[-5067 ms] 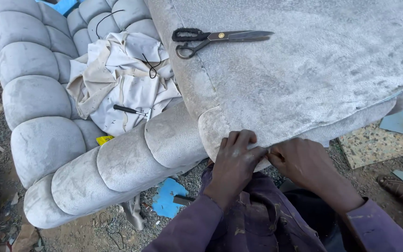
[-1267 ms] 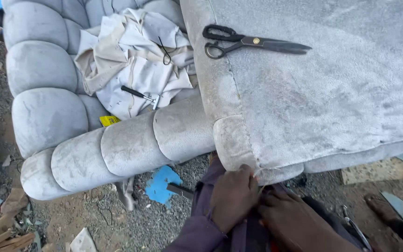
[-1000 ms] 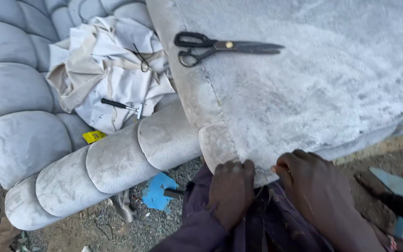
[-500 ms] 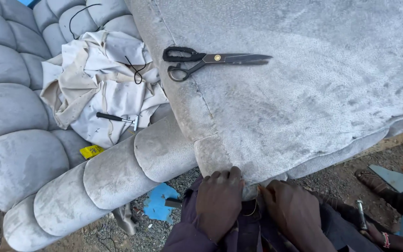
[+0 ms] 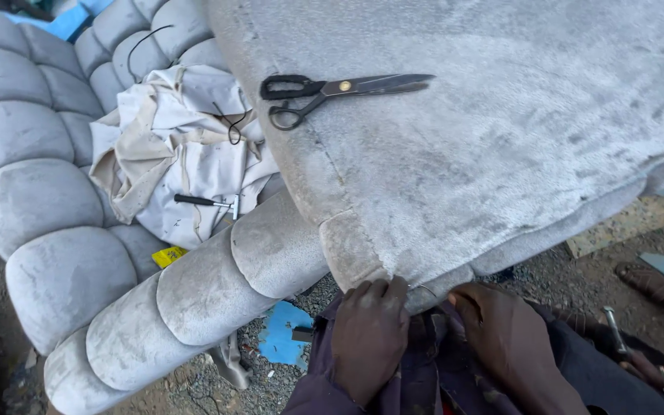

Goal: Hand-sew the fabric upholstery onto the corner of a sofa

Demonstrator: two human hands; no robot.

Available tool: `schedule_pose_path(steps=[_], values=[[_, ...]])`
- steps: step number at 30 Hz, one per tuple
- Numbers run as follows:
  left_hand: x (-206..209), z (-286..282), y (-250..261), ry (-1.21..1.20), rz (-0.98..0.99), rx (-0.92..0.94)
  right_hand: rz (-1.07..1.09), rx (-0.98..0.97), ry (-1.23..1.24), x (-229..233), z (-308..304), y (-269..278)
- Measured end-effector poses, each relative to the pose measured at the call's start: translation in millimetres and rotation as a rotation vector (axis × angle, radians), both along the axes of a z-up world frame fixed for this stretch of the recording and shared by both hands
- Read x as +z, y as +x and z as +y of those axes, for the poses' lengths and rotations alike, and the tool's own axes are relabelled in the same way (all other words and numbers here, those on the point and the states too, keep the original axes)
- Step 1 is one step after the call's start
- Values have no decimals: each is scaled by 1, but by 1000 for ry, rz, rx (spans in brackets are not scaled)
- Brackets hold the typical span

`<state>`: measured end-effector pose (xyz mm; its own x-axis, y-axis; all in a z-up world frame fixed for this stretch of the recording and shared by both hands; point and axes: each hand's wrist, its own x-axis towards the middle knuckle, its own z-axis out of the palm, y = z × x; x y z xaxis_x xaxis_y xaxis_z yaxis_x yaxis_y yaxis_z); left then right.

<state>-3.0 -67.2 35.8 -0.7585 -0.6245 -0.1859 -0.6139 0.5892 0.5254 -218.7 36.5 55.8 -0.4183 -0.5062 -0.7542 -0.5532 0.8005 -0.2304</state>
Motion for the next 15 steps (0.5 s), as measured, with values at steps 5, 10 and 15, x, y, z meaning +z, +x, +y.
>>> schedule_pose_path(steps=[5, 10, 15], values=[[8, -13, -11, 25, 1, -72, -79, -137, -194, 5, -2, -13], [7, -28, -12, 49, -107, -194, 1, 131, -134, -15, -12, -14], [13, -21, -23, 87, -236, -135, 3, 159, -77, -16, -6, 1]])
